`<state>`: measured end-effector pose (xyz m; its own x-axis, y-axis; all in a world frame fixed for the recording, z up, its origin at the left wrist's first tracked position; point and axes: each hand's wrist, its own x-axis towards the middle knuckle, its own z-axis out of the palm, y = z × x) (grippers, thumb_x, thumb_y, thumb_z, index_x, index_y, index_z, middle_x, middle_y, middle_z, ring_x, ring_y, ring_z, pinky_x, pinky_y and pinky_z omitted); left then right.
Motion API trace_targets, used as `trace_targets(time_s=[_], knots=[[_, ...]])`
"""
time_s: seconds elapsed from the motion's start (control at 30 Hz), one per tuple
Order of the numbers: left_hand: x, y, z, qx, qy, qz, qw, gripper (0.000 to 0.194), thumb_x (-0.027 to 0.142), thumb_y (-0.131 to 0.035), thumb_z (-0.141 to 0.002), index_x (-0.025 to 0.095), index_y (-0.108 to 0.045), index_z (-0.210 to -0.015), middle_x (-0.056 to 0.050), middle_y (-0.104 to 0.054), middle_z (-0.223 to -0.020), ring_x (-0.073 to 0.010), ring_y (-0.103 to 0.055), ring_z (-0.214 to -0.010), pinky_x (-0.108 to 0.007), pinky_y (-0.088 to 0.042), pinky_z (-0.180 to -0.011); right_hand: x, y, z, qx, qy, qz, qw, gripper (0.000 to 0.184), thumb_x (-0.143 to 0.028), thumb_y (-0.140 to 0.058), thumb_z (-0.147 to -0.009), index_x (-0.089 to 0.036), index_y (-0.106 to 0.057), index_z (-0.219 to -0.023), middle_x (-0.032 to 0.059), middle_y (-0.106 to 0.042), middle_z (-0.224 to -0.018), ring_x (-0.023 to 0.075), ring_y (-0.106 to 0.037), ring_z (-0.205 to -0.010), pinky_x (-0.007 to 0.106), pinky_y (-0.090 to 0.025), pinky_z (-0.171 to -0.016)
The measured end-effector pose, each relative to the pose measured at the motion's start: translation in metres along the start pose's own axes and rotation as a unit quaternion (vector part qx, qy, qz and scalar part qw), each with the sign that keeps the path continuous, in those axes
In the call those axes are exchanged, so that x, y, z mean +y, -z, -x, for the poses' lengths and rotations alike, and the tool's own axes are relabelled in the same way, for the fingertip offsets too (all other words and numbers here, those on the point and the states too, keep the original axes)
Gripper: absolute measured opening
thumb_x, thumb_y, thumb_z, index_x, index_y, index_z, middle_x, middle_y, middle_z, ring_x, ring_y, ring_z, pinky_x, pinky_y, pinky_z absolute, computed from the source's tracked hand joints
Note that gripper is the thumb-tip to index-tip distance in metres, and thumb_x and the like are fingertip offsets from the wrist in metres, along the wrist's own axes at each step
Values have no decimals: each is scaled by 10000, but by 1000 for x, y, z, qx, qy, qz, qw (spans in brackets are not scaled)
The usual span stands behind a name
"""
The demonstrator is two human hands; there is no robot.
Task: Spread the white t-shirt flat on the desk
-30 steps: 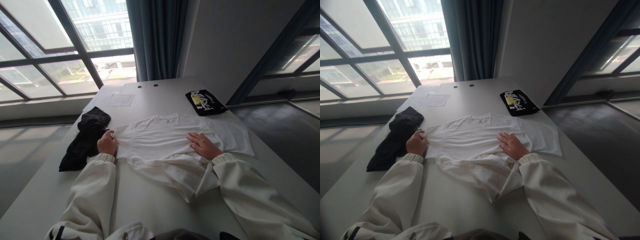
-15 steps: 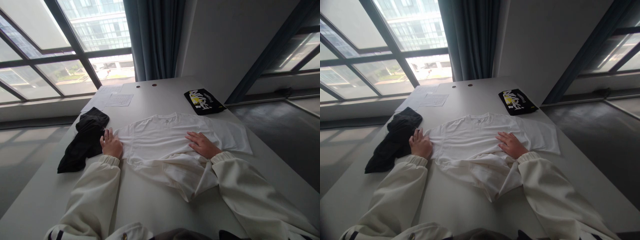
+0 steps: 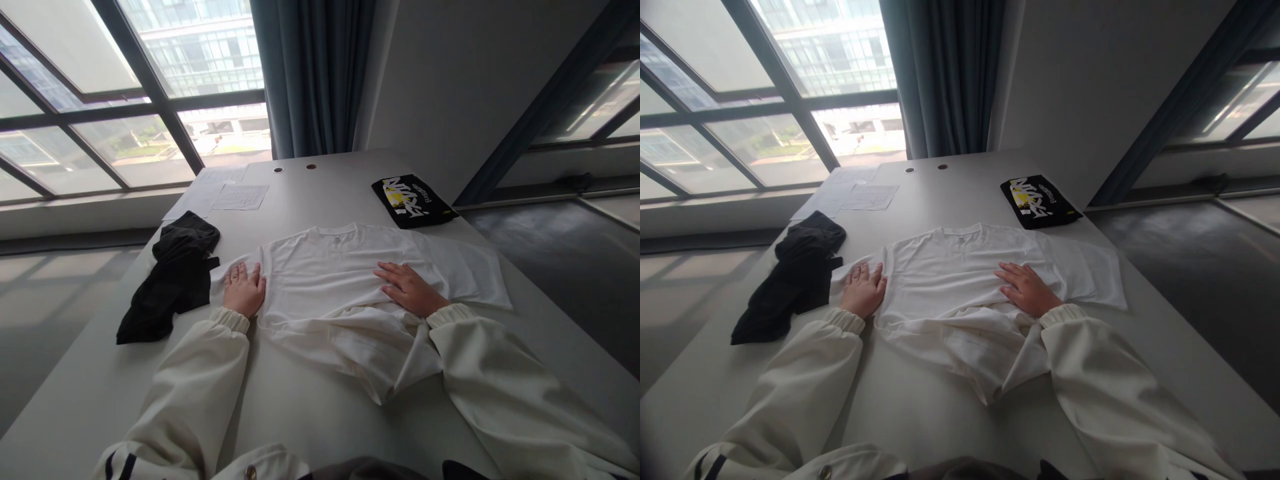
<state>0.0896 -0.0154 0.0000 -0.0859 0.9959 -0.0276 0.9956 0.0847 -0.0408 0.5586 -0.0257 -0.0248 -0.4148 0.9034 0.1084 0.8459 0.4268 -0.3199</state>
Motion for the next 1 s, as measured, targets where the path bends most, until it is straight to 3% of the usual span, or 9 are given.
trace_targets(time_s=[0.13,0.27,0.53,1.0], knots=[[4,-1,-2,-12,-62,40,997,619,473,-347,-1076,310,-352,-1673,-120,-261,-1760,-398,-209,-1620,-659,-179,-1265,-1,2,0,-7,1,-2,1000,508,-424,-478,-1022,-298,-616,-1495,92,-499,-1639,356,-463,-1507,653,-305,-1248],[5,-1,-4,-18,-21,73,997,607,546,-357,-1062,411,-363,-1653,-66,-227,-1775,-461,-176,-1611,-801,-146,-1196,-2,3,0,-7,1,-2,1000,513,-425,-473,-1024,-301,-609,-1502,94,-493,-1643,354,-456,-1512,657,-304,-1246],[-16,-6,-14,-2,89,83,993,686,641,-317,-1026,370,-379,-1653,-121,-228,-1771,-493,-194,-1598,-786,-136,-1198,-3,4,0,-2,2,-7,1000,504,-413,-482,-1021,-294,-618,-1491,103,-504,-1634,349,-463,-1507,644,-316,-1241],[-54,-2,-50,2,131,110,985,683,635,-357,-999,391,-400,-1636,-138,-239,-1764,-486,-202,-1594,-873,-177,-1112,-10,-4,-6,4,1,7,1000,515,-404,-474,-1028,-299,-594,-1518,101,-483,-1650,351,-449,-1516,655,-307,-1240]])
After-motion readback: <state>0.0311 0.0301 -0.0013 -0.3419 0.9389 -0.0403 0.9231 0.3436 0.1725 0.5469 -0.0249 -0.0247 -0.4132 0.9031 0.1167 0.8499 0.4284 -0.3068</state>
